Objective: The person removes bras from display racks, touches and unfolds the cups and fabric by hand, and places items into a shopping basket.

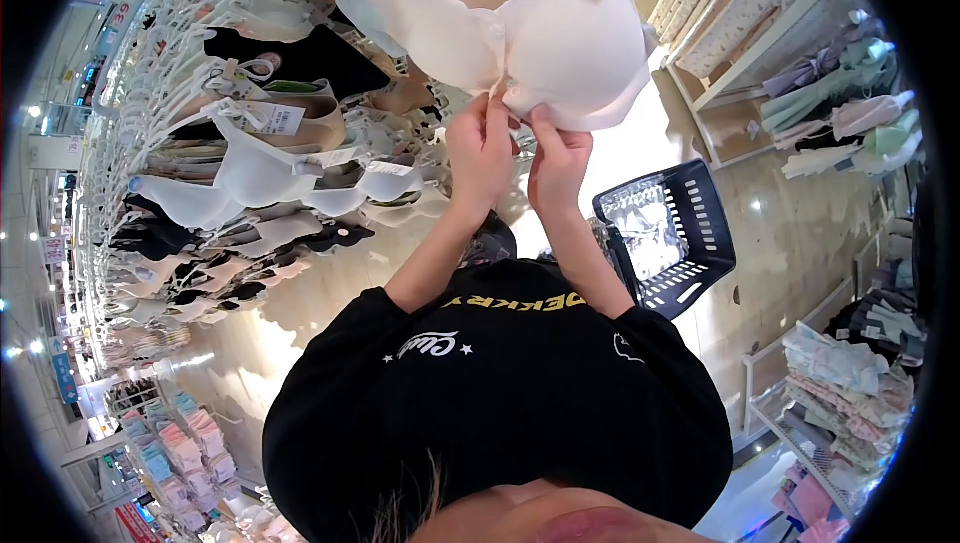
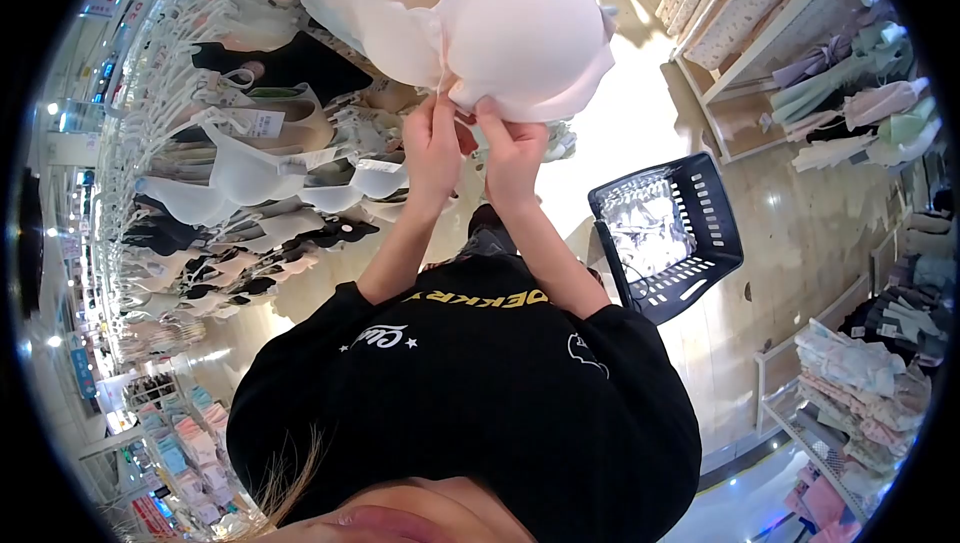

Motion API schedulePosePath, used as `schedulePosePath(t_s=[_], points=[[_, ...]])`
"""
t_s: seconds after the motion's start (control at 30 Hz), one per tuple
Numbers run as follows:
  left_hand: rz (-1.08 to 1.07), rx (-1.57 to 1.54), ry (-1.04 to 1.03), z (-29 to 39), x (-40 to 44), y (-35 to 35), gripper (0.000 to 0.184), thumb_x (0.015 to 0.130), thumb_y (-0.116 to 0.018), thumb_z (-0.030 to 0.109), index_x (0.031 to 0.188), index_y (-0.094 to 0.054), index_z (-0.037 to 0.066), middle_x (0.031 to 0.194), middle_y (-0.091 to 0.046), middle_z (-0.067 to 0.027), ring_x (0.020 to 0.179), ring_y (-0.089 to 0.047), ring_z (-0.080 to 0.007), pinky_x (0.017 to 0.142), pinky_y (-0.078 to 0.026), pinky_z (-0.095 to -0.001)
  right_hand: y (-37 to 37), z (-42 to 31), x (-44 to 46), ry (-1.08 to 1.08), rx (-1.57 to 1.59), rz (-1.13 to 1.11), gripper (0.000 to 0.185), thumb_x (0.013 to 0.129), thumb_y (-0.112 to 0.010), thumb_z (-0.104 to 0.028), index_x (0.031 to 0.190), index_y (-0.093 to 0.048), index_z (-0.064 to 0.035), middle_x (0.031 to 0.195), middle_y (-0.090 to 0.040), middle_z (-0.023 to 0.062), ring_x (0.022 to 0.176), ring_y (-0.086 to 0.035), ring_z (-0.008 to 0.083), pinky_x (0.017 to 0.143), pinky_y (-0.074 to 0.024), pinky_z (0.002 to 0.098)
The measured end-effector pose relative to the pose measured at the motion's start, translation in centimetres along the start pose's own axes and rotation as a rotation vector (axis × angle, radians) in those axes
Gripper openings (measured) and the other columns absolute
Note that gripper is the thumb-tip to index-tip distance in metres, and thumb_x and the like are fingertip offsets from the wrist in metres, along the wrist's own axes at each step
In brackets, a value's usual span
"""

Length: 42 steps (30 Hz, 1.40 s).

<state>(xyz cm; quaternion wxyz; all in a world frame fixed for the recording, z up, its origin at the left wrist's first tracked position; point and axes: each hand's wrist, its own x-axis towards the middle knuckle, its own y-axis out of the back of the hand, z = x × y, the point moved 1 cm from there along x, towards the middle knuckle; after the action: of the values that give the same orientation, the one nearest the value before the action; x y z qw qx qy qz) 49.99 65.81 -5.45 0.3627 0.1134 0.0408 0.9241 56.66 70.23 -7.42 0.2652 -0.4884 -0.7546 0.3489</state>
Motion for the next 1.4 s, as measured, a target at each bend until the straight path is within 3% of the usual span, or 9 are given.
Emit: schedulePosePath(t_s=[0.1, 0.23, 0.53, 0.73, 0.83, 0.9, 1.0, 1.3, 1.4], points=[[-0.121, -0.047, 0.134, -0.6, 0.6, 0.3, 0.033, 0.089, -0.04, 0.018, 0.069, -0.054, -0.003, 0.052, -0.05, -0.0039, 0.043, -0.047, -0.0092, 0.042, -0.037, -0.024, -0.1, 0.3, -0.4, -0.001, -0.114, -0.009, 0.026, 0.078, -0.058, 0.002, 0.102, -0.052, 0.0034, 0.094, -0.059, 0.009, 0.088, -0.056, 0.0149, 0.076, -0.0458, 0.0264], [-0.175, -0.126, 0.236, 0.2, 1.1, -0.3, 0.032, 0.087, -0.042, 0.019, 0.071, -0.056, -0.004, 0.049, -0.05, -0.0046, 0.043, -0.047, -0.0101, 0.043, -0.038, -0.0264, -0.8, -1.0, 0.2, -0.132, -0.176, 0.06, 0.027, 0.076, -0.062, 0.0, 0.101, -0.052, 0.004, 0.093, -0.059, 0.0083, 0.082, -0.058, 0.014, 0.068, -0.0471, 0.0232], [0.086, 0.203, -0.193, 0.9, 1.3, -1.7, 0.027, 0.084, -0.042, 0.017, 0.081, -0.059, -0.004, 0.061, -0.058, -0.0181, 0.053, -0.057, -0.0289, 0.052, -0.043, -0.036, -2.2, 0.3, 2.2, 0.228, -0.071, 0.192, 0.015, 0.08, -0.061, -0.003, 0.093, -0.056, 0.0038, 0.085, -0.059, 0.005, 0.074, -0.055, 0.0091, 0.064, -0.0455, 0.0214], [0.171, 0.151, -0.298, 1.4, 2.1, -1.3, 0.024, 0.083, -0.042, 0.015, 0.08, -0.058, -0.003, 0.065, -0.058, -0.0177, 0.055, -0.056, -0.0275, 0.052, -0.043, -0.0352, -3.1, 1.0, 3.4, 0.286, -0.093, 0.165, 0.017, 0.081, -0.06, -0.003, 0.095, -0.054, 0.0042, 0.09, -0.057, 0.0071, 0.077, -0.055, 0.0107, 0.062, -0.0472, 0.022], [0.146, 0.19, -0.256, 0.9, 2.2, -1.0, 0.024, 0.085, -0.041, 0.014, 0.085, -0.057, -0.004, 0.062, -0.057, -0.0105, 0.054, -0.05, -0.0129, 0.052, -0.041, -0.0293, -3.7, 0.8, 3.5, 0.286, -0.078, 0.173, 0.018, 0.08, -0.059, -0.001, 0.097, -0.053, 0.0041, 0.091, -0.056, 0.0068, 0.079, -0.055, 0.0113, 0.058, -0.0476, 0.0212], [0.165, 0.171, -0.308, 0.6, 1.7, -1.3, 0.022, 0.085, -0.043, 0.014, 0.08, -0.055, -0.004, 0.058, -0.054, -0.0118, 0.052, -0.048, -0.0154, 0.05, -0.039, -0.0297, -3.6, 1.1, 4.4, 0.324, -0.124, 0.239, 0.01, 0.084, -0.055, -0.006, 0.081, -0.056, 0.0032, 0.071, -0.056, 0.0035, 0.061, -0.053, 0.0083, 0.048, -0.0423, 0.0199], [0.175, 0.185, -0.388, -0.3, 0.7, -1.7, 0.021, 0.083, -0.047, 0.014, 0.072, -0.053, -0.003, 0.056, -0.051, -0.0146, 0.048, -0.047, -0.0183, 0.047, -0.037, -0.0307, -1.8, 1.4, 5.8, 0.265, -0.195, 0.263, 0.033, 0.089, -0.048, -0.015, 0.059, -0.053, 0.0007, 0.047, -0.048, -0.0007, 0.04, -0.044, 0.0065, 0.039, -0.0331, 0.0207], [0.082, 0.591, -0.504, 3.9, 1.7, 0.8, 0.019, 0.07, -0.055, 0.01, 0.055, -0.048, 0.001, 0.058, -0.047, -0.0088, 0.048, -0.047, -0.0246, 0.045, -0.037, -0.0331, -1.6, 0.3, 4.6, 0.044, 0.095, 0.011, 0.027, 0.084, -0.055, -0.015, 0.105, -0.051, 0.0018, 0.093, -0.057, 0.0055, 0.08, -0.055, 0.0117, 0.063, -0.0473, 0.026], [0.154, 0.674, -0.599, 3.8, 1.5, 0.8, 0.008, 0.065, -0.056, 0.009, 0.069, -0.057, 0.003, 0.075, -0.052, -0.0062, 0.069, -0.053, -0.0225, 0.054, -0.042, -0.0331, -1.1, 0.3, 4.9, -0.076, 0.066, -0.06, 0.037, 0.08, -0.062, -0.014, 0.112, -0.047, -0.0001, 0.102, -0.053, 0.0063, 0.086, -0.054, 0.0135, 0.07, -0.0466, 0.0267]])
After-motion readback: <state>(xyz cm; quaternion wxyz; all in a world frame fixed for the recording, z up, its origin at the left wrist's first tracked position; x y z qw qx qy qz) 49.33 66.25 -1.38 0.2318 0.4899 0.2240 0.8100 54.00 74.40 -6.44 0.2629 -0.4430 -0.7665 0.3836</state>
